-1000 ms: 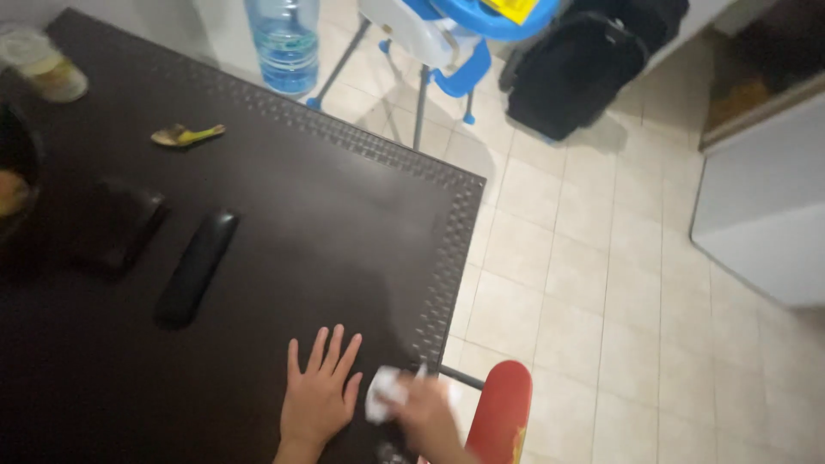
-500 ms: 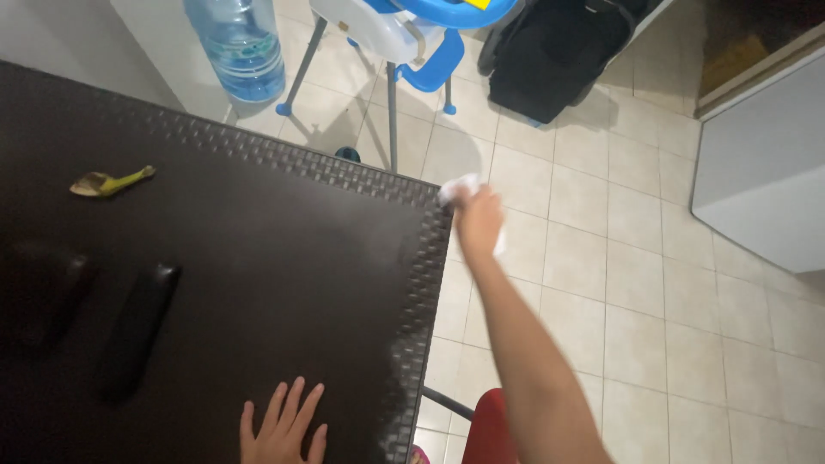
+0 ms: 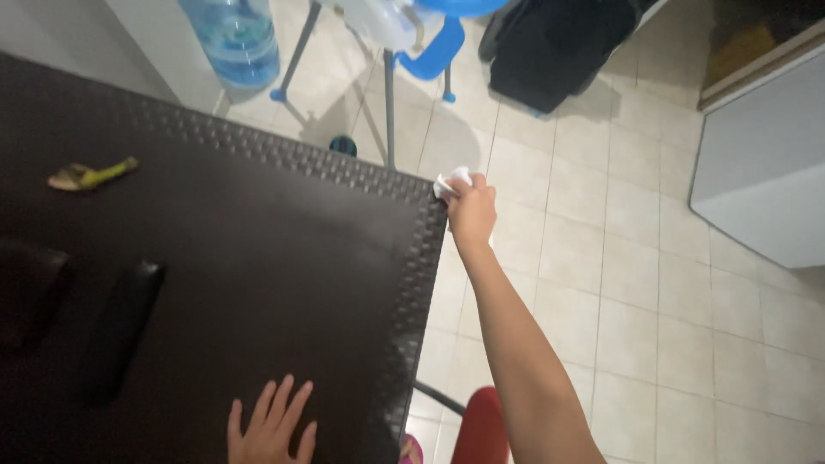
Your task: Cleaning a table and a portable speaker using a cloth.
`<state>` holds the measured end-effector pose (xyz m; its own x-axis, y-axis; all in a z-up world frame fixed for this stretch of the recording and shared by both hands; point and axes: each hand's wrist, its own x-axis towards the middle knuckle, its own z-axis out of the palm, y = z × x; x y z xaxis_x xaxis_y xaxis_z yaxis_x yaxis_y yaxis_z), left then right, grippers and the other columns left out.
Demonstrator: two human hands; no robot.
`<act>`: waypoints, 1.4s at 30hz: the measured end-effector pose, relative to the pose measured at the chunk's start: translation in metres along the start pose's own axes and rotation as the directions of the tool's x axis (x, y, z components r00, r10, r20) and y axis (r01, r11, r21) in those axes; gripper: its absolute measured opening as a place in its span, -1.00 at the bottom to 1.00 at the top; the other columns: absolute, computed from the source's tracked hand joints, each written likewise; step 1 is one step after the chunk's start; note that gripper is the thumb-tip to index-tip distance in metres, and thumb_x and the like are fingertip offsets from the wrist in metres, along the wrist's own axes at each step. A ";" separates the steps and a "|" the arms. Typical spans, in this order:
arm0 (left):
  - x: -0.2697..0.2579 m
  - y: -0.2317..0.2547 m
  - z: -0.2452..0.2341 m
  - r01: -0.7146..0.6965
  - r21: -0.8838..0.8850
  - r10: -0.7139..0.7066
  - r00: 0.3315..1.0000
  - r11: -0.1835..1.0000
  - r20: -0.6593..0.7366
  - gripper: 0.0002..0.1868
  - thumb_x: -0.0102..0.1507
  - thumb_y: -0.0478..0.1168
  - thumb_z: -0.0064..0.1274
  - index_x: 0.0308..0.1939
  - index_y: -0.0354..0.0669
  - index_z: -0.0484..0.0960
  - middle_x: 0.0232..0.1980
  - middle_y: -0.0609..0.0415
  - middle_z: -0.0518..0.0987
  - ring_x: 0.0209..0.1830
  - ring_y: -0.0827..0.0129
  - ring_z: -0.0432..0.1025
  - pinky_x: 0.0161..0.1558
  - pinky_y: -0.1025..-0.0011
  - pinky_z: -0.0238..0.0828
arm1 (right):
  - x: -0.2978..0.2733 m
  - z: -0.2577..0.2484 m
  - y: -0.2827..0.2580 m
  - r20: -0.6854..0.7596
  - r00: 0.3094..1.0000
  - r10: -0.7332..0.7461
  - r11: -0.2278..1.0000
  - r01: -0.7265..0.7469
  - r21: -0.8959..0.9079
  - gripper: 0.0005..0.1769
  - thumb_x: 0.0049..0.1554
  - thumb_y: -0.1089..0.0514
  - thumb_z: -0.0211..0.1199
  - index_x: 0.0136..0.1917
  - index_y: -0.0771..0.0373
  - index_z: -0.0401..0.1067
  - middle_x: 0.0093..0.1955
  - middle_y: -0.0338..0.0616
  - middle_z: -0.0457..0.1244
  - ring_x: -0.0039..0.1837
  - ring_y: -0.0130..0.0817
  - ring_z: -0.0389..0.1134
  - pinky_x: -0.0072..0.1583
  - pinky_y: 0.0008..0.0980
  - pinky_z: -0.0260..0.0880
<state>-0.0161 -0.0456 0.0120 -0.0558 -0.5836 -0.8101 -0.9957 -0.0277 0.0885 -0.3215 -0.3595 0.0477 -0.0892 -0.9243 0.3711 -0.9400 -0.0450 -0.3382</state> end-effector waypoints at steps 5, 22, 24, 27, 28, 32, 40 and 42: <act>0.010 -0.005 -0.012 -0.004 -0.001 0.004 1.000 1.000 -0.017 -0.26 0.36 0.33 -0.22 0.58 0.55 -0.10 0.69 0.18 -0.15 0.71 0.21 -0.27 0.54 -0.34 -0.49 | -0.082 -0.005 0.011 0.079 0.991 -0.107 0.993 0.110 -0.038 -0.67 0.11 0.18 0.29 0.18 0.14 0.54 0.22 0.02 0.30 0.18 0.04 0.34 0.07 -0.06 0.43; -0.004 -0.006 -0.006 -0.036 -0.100 0.024 0.993 0.994 -0.114 -0.25 0.33 0.26 -0.11 0.58 0.52 0.01 0.68 0.19 -0.06 0.64 0.24 -0.20 0.50 -0.33 -0.47 | -0.122 -0.019 -0.060 0.219 0.938 -0.269 0.953 0.293 -0.083 -0.52 0.11 0.15 0.27 0.32 0.19 0.41 0.23 0.26 0.26 0.05 0.09 0.38 -0.15 -0.08 0.44; -0.004 -0.007 0.005 -0.045 -0.092 0.033 0.991 0.995 -0.127 -0.25 0.32 0.27 -0.11 0.57 0.52 0.02 0.68 0.17 -0.05 0.64 0.21 -0.19 0.50 -0.37 -0.47 | -0.164 -0.023 -0.058 0.162 0.923 -0.350 0.937 0.343 0.073 -0.59 0.14 0.12 0.31 0.26 0.13 0.39 0.21 0.02 0.28 0.11 -0.07 0.41 -0.01 -0.20 0.50; 0.003 -0.009 0.017 -0.061 -0.115 0.035 0.976 0.992 -0.214 -0.25 0.29 0.26 -0.08 0.56 0.50 0.08 0.66 0.16 -0.01 0.63 0.20 -0.16 0.49 -0.37 -0.45 | -0.149 -0.025 -0.057 0.273 0.895 -0.353 0.930 0.367 0.000 -0.59 0.06 0.20 0.29 0.21 0.10 0.47 0.25 -0.08 0.30 0.08 -0.15 0.38 -0.10 -0.23 0.47; 0.004 -0.007 0.015 -0.068 -0.112 0.043 0.977 0.991 -0.210 -0.25 0.29 0.26 -0.08 0.56 0.50 0.08 0.66 0.16 -0.01 0.63 0.20 -0.16 0.49 -0.37 -0.45 | -0.129 -0.019 -0.055 0.276 0.897 -0.346 0.932 0.362 -0.007 -0.59 0.06 0.20 0.29 0.21 0.10 0.47 0.25 -0.08 0.30 0.08 -0.15 0.38 -0.10 -0.23 0.47; -0.002 -0.006 0.015 -0.065 -0.119 0.036 0.972 0.991 -0.230 -0.25 0.29 0.26 -0.08 0.55 0.47 0.08 0.66 0.15 -0.02 0.62 0.23 -0.17 0.48 -0.36 -0.43 | -0.070 0.004 -0.067 0.194 0.951 -0.241 0.964 0.257 -0.064 -0.73 0.11 0.18 0.25 0.11 0.14 0.49 0.18 -0.06 0.29 0.10 -0.01 0.33 -0.05 -0.05 0.42; -0.003 -0.010 0.005 -0.073 -0.175 0.038 0.979 0.982 -0.198 -0.26 0.32 0.23 -0.08 0.56 0.47 0.06 0.67 0.17 -0.05 0.63 0.28 -0.21 0.51 -0.29 -0.44 | -0.142 -0.011 -0.070 0.143 0.975 -0.172 0.985 0.172 0.009 -0.68 0.12 0.13 0.25 0.14 0.26 0.49 0.09 -0.02 0.26 0.03 -0.03 0.34 -0.10 -0.07 0.43; -0.014 -0.007 0.013 -0.086 -0.213 0.024 0.960 0.973 -0.279 -0.26 0.28 0.22 -0.06 0.55 0.48 0.11 0.65 0.21 0.01 0.61 0.32 -0.16 0.52 -0.28 -0.40 | -0.131 -0.019 -0.082 0.261 0.951 -0.164 0.981 0.185 -0.061 -0.81 0.08 0.18 0.26 -0.01 0.06 0.56 0.04 -0.14 0.28 0.02 -0.10 0.35 -0.11 -0.10 0.45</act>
<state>-0.0094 -0.0266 0.0156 -0.0571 -0.7872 -0.6140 -0.9485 -0.1491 0.2794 -0.2393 -0.2279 0.0432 0.1548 -0.9709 0.1828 -0.9586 -0.1924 -0.2101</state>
